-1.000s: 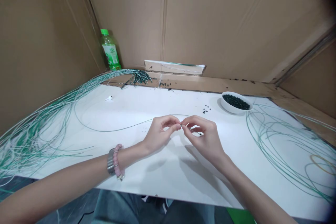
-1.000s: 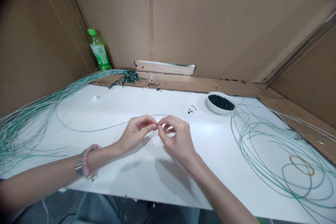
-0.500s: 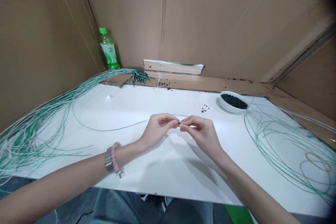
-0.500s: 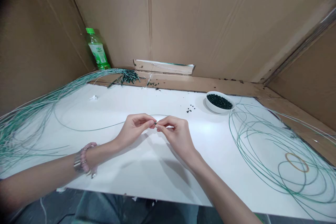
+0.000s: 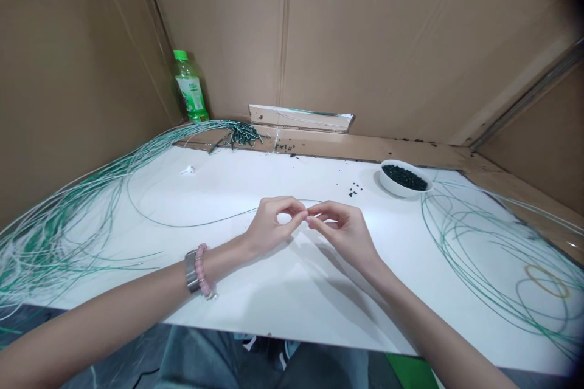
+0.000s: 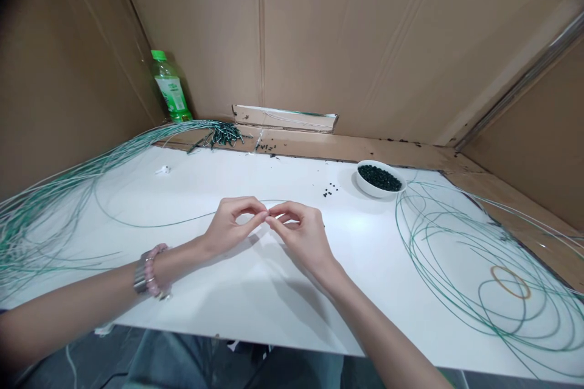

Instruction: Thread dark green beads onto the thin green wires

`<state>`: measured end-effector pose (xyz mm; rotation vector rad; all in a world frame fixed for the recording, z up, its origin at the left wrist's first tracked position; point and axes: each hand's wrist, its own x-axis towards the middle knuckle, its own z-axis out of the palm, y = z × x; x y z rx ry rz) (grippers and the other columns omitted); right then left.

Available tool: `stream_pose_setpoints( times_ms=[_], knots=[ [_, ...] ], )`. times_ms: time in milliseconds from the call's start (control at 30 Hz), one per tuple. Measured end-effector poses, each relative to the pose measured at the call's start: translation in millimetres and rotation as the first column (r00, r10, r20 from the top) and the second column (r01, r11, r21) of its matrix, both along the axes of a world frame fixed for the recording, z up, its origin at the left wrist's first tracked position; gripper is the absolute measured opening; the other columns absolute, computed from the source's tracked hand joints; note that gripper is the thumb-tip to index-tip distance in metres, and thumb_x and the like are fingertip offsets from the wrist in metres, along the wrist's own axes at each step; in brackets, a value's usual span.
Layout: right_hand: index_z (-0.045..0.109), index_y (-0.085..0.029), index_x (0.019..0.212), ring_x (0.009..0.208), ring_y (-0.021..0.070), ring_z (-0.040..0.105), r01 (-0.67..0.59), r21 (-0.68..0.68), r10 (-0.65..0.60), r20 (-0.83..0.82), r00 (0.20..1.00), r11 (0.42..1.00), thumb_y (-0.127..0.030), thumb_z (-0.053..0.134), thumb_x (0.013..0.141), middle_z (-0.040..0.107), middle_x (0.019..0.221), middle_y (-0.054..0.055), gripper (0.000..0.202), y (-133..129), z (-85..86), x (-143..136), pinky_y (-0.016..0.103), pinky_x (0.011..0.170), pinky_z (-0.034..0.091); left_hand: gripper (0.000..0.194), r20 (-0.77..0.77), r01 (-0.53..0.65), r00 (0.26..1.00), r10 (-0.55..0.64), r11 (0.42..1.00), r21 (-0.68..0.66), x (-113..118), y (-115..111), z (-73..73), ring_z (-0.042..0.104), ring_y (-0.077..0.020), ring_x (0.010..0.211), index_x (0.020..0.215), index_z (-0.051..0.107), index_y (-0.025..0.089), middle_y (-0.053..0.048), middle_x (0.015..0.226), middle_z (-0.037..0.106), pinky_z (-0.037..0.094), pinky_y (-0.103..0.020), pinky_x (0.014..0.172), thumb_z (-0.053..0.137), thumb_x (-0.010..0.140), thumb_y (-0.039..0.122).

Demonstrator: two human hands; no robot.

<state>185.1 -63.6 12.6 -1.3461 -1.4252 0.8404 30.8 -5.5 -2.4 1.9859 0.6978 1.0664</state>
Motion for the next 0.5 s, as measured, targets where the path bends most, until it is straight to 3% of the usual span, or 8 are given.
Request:
stream_pose_setpoints(
  times_ms=[167,267,333,433,500],
  knots=[
    [0.063,-0.018,0.07,0.079,0.0175,0.063,0.022,0.001,-0.022,0.238,0.971,1.0,-0.022,0.057,0.074,0.068,0.082,0.004,0.008,0,6.8,8,0.031,0.071,0.052,0.013,-0.029,-0.031,0.999,0.033,0.997,0.064,-1,3,0.1,0.055,-0.0091,0.061,0.069,0.06,0.013,-0.001,0.065,0.062,0.043,-0.019,0.06,0.055,0.081,0.018],
    [0.06,-0.019,0.067,0.093,0.0237,0.06,0.021,-0.047,0.007,0.526,0.851,0.999,-0.014,0.057,0.067,0.068,0.088,0.005,0.006,-2,13.3,24,0.039,0.08,0.048,0.012,-0.01,-0.052,0.999,0.053,0.997,0.056,-1,8,-1.8,0.054,-0.0091,0.061,0.07,0.058,0.014,-0.001,0.065,0.061,0.044,-0.019,0.062,0.054,0.08,0.018],
    [0.064,-0.02,0.074,0.097,0.026,0.058,0.016,-0.064,0.027,0.623,0.782,0.998,-0.015,0.059,0.067,0.068,0.09,0.006,0.01,-4,16.1,30,0.041,0.084,0.045,0.012,-0.011,-0.058,0.998,0.059,0.997,0.047,-1,9,-3.2,0.054,-0.0092,0.062,0.07,0.058,0.014,0.0,0.066,0.06,0.044,-0.019,0.062,0.054,0.08,0.018],
    [0.066,-0.022,0.088,0.094,0.0213,0.061,-0.09,-0.023,0.089,0.507,0.858,0.996,-0.024,0.061,0.075,0.069,0.095,0.004,0.014,-4,16.8,28,0.035,0.085,0.045,0.012,-0.031,-0.019,0.999,0.02,0.999,0.034,0,5,-3.4,0.055,-0.0092,0.062,0.07,0.059,0.014,0.0,0.066,0.061,0.043,-0.019,0.061,0.054,0.08,0.019],
    [0.067,-0.021,0.084,0.084,0.0169,0.064,-0.15,0.02,0.131,0.389,0.912,0.988,-0.025,0.058,0.08,0.07,0.089,0.002,0.011,-3,15.4,21,0.03,0.081,0.046,0.013,-0.04,0.011,0.999,-0.01,1.0,0.025,1,0,-1.4,0.055,-0.0093,0.062,0.07,0.06,0.014,0.0,0.065,0.062,0.043,-0.019,0.061,0.054,0.08,0.019]
  ],
)
